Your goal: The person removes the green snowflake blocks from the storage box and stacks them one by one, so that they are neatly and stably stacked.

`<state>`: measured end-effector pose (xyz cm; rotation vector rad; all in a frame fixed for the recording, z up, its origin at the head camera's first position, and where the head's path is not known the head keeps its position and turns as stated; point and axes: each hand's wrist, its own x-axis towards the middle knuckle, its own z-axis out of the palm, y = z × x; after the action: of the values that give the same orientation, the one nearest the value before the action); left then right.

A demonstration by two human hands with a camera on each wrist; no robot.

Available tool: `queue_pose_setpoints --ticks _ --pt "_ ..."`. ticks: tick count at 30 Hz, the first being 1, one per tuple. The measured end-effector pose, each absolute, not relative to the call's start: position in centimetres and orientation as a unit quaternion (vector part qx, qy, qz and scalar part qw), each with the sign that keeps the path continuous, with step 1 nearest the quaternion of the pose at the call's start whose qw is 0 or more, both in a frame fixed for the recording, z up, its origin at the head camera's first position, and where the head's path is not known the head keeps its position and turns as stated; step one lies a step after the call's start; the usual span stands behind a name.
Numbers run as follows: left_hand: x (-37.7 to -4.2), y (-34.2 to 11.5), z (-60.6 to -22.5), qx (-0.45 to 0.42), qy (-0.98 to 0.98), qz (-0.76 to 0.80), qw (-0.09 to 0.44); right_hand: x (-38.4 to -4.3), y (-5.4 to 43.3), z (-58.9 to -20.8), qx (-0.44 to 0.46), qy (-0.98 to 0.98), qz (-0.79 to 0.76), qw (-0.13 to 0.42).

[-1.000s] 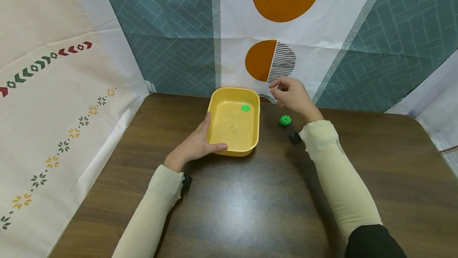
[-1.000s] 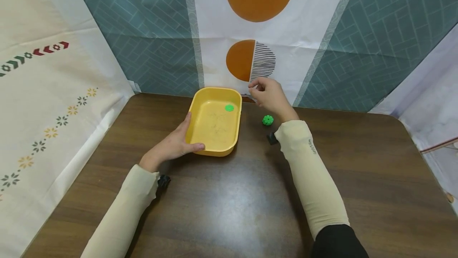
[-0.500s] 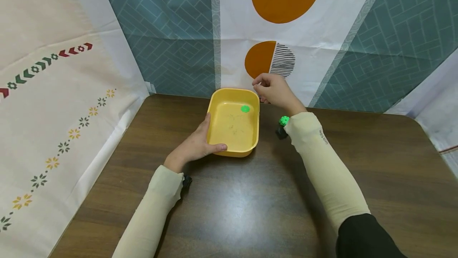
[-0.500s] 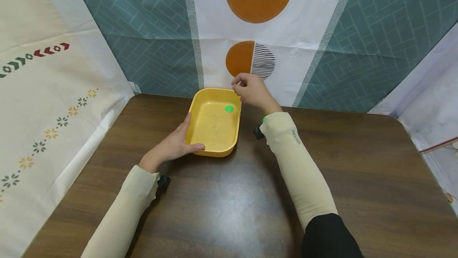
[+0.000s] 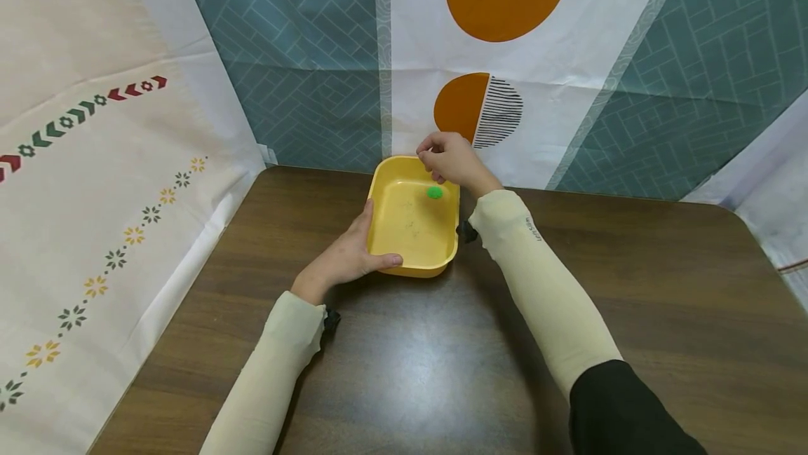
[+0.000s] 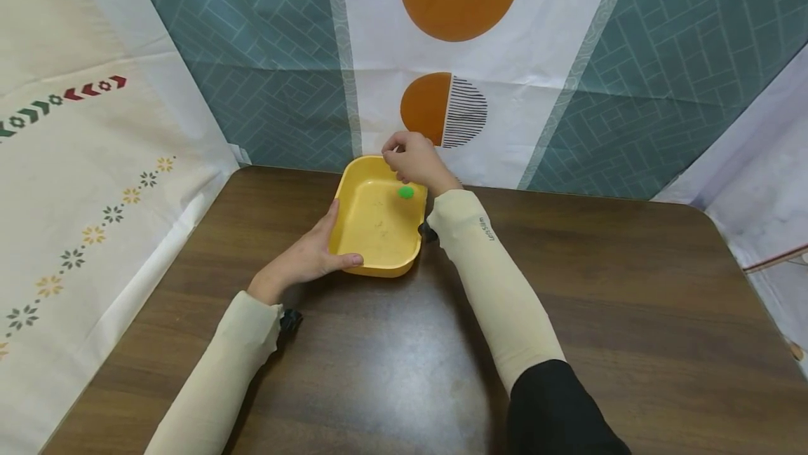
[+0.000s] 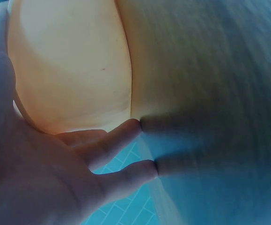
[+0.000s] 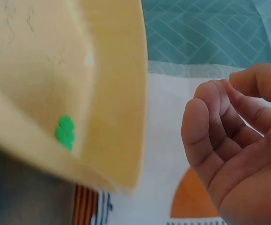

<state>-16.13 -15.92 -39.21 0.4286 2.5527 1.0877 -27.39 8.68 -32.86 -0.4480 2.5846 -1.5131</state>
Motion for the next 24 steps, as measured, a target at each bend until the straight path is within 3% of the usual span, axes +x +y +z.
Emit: queue_pose_setpoints --ticks 16,24 --pt "-16.2 -15.8 -39.2 0.158 0.898 0.379 0.162 -28.0 7.4 -35.4 -0.095 0.858 -0.499 0.078" --pt "-16.3 -15.9 -39.5 0.16 0.898 0.377 0.159 -27.7 6.7 -35.8 -0.082 0.902 -0.413 0.095"
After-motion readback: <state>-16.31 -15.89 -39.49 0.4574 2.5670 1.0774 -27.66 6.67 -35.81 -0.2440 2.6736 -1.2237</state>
